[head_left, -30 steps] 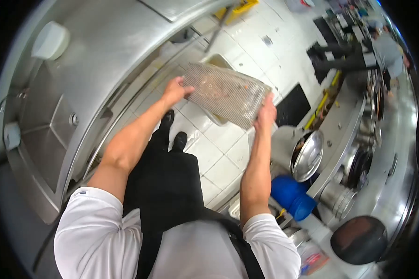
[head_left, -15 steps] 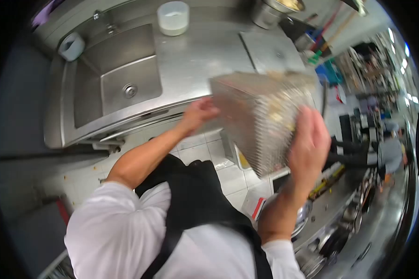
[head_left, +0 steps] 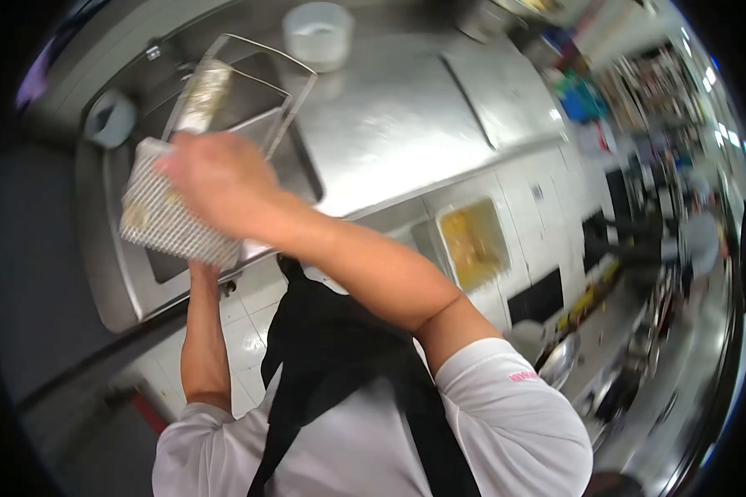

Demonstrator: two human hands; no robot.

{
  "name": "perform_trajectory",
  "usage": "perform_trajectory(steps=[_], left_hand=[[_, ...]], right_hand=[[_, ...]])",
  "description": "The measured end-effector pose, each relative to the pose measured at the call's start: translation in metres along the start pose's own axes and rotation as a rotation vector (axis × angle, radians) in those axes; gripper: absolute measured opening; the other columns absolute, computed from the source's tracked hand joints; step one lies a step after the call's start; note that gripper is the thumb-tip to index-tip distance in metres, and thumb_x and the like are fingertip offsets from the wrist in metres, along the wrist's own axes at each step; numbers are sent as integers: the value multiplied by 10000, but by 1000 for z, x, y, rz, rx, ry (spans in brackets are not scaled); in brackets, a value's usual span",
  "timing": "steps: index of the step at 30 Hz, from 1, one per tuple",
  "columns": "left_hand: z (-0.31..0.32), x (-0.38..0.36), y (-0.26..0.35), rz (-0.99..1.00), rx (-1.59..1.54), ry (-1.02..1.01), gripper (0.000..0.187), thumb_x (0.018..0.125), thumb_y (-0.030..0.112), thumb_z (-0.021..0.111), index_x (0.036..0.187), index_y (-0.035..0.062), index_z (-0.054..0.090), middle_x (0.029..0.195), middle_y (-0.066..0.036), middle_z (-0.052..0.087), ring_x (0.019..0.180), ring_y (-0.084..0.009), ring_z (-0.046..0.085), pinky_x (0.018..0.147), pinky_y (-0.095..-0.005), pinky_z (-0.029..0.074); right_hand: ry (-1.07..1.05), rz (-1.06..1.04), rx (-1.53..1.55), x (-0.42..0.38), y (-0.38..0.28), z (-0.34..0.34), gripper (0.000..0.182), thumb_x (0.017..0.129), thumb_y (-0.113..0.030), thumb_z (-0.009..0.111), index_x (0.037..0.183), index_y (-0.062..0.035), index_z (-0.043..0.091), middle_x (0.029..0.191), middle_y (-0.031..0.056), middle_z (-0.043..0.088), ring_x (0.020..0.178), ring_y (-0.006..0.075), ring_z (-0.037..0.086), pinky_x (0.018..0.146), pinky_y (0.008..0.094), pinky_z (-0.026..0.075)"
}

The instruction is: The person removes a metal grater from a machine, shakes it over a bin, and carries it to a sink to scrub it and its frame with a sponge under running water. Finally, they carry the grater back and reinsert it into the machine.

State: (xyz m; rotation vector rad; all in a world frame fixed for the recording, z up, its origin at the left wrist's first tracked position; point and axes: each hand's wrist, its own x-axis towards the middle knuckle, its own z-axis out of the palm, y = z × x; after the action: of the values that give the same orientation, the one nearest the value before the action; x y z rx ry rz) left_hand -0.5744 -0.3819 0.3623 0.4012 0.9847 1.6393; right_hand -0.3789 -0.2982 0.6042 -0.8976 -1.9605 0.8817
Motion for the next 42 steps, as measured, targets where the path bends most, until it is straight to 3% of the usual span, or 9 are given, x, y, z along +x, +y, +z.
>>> perform_trajectory(steps=[5,9,19,26,29,32,35,39,42], left_hand=[[-107,49,26,-154,193,278,379,893,150,640,1230,20,525,1134,-83,611,1013,-194,594,950,-350,452],[-117,63,23,-284,492,566,565,853,251,707,1292,-17,473,1182,-96,598,1072,-200,563,933,-351,428],[-175,173,1,-173,1245,484,415,757,239,752,1055,-31,647,1012,-220,680,971,-358,650,854,-394,495],[-159,181,-5,-136,1318,506,492,756,283,748,1093,-50,612,1068,-234,657,1035,-375,623,885,-419,491],[-158,186,-20,-156,1312,487,534,742,279,757,1120,-59,591,1081,-241,649,1043,-375,618,897,-424,487],[-142,184,-21,-101,1245,447,546,739,280,753,1129,-63,583,1088,-249,641,1053,-382,609,910,-425,482],[-127,189,-37,-114,1271,479,556,753,311,737,1139,-61,588,1111,-256,628,1069,-390,594,928,-421,475],[-99,197,-25,-214,1236,456,571,791,360,712,1165,-53,591,1148,-255,615,1080,-384,593,948,-416,466],[-95,207,-33,-206,1223,479,516,802,361,707,1112,-42,614,1098,-237,638,1047,-370,609,920,-415,470]], right_hand=[[11,117,22,85,114,102,361,929,-349,539,830,-11,618,802,224,637,776,432,603,691,464,473],[-70,398,225,100,243,144,337,955,-298,554,1039,6,674,873,76,691,824,131,600,764,318,472],[-51,1028,652,75,410,216,472,1002,-341,464,1276,31,561,1190,137,630,1039,212,600,903,319,461],[-244,975,301,104,470,206,423,970,-390,497,1124,-31,660,1038,110,686,923,194,631,839,351,488],[-190,480,-154,164,477,189,357,957,-317,550,1024,5,690,916,76,708,864,168,640,794,324,499],[14,72,-392,245,367,181,254,894,-210,563,1096,-102,671,977,217,670,956,376,643,828,428,495],[37,-293,-590,295,345,195,362,856,-96,504,1202,-75,607,1017,210,646,961,423,607,833,487,483],[-193,-272,-789,296,318,204,433,767,-71,544,1195,-22,579,1028,246,630,942,412,606,814,482,487],[-33,-17,-578,288,313,197,400,773,-57,535,1166,-34,607,1058,232,635,964,394,610,830,454,498]])
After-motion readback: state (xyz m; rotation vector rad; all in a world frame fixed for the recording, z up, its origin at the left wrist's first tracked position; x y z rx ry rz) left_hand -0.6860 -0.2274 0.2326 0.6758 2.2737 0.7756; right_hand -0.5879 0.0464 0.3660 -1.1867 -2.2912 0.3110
